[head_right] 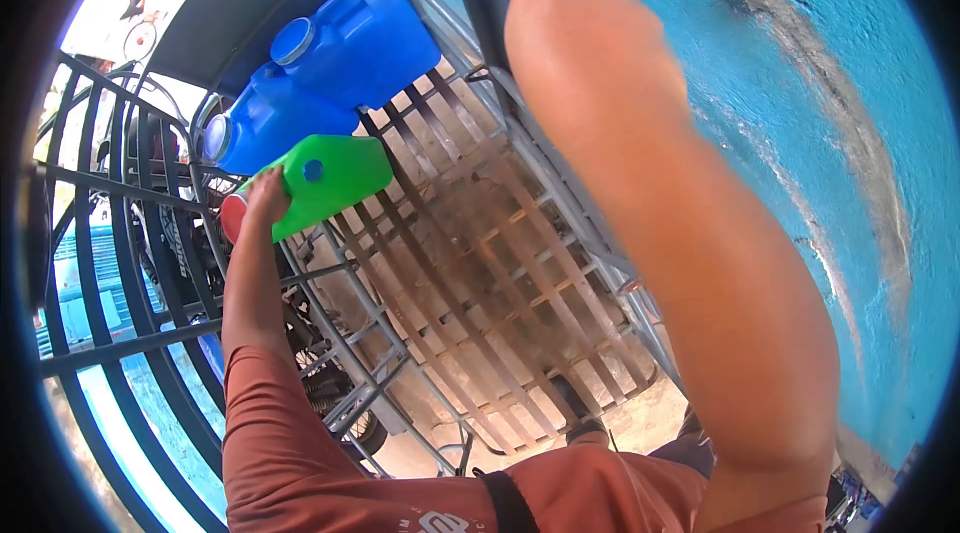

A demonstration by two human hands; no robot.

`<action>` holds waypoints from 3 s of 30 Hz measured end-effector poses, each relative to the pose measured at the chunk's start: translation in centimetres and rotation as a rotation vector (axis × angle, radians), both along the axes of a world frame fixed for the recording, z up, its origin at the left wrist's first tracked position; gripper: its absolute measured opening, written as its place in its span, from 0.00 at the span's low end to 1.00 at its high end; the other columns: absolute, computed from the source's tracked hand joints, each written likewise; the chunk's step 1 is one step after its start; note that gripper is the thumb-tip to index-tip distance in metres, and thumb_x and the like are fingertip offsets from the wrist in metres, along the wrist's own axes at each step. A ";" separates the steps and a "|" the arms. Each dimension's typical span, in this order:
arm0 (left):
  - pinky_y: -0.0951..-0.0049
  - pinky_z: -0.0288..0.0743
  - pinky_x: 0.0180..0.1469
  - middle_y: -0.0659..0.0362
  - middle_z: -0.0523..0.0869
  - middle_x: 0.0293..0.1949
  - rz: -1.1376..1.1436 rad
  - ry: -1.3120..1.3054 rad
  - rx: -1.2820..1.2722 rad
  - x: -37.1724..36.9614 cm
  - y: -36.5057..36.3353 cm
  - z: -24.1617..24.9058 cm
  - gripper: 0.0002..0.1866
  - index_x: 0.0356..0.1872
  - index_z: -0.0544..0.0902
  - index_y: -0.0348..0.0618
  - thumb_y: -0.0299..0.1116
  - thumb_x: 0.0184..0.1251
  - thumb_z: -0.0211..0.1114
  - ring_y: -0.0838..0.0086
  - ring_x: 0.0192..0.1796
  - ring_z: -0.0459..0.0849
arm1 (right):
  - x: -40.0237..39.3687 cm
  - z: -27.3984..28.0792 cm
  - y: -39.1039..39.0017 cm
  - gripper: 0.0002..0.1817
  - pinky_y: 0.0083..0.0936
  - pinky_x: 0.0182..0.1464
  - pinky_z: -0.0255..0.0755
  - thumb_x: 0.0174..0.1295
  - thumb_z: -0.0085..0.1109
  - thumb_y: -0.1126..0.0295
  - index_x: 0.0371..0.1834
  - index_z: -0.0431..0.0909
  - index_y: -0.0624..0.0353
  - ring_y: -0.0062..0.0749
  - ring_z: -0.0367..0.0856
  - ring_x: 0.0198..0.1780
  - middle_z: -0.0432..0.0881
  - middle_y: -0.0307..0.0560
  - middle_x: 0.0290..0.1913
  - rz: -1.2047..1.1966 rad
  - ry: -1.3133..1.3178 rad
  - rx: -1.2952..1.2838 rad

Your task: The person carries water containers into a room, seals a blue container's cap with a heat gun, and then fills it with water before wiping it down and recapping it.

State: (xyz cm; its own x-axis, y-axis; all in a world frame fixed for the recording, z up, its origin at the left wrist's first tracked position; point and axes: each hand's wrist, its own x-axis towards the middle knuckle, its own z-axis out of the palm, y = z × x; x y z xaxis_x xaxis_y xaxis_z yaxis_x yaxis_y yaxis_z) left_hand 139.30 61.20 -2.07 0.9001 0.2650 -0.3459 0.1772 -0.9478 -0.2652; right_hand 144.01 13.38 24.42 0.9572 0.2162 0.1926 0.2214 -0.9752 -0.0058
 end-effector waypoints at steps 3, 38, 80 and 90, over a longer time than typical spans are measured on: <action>0.52 0.72 0.64 0.47 0.83 0.56 -0.052 -0.132 -0.259 -3.1 1.6 -2.0 0.29 0.65 0.72 0.41 0.25 0.58 0.61 0.50 0.61 0.80 | 0.2 0.3 0.0 0.08 0.48 0.48 0.80 0.62 0.52 0.82 0.44 0.75 0.69 0.59 0.85 0.46 0.84 0.64 0.42 -0.012 -0.004 0.013; 0.37 0.54 0.74 0.50 0.55 0.80 0.090 -0.534 0.014 22.1 -3.5 -1.7 0.49 0.80 0.54 0.47 0.43 0.59 0.70 0.51 0.81 0.53 | 0.5 0.0 -0.2 0.07 0.47 0.45 0.77 0.67 0.56 0.73 0.39 0.73 0.67 0.58 0.83 0.41 0.82 0.62 0.37 0.018 -0.053 -0.046; 0.51 0.69 0.56 0.53 0.85 0.42 -0.567 -0.258 -0.342 3.2 -19.7 1.7 0.10 0.45 0.77 0.48 0.27 0.63 0.58 0.56 0.52 0.84 | 0.8 1.0 -0.1 0.13 0.47 0.49 0.81 0.63 0.52 0.73 0.47 0.83 0.66 0.58 0.87 0.48 0.86 0.64 0.45 -0.026 0.180 0.176; 0.57 0.65 0.64 0.60 0.80 0.47 -0.983 -0.114 -0.331 2.4 -27.1 4.2 0.16 0.50 0.80 0.56 0.36 0.61 0.66 0.62 0.58 0.78 | 0.7 1.4 0.1 0.13 0.48 0.50 0.80 0.63 0.52 0.75 0.46 0.82 0.67 0.60 0.86 0.49 0.86 0.65 0.46 -0.042 0.139 0.071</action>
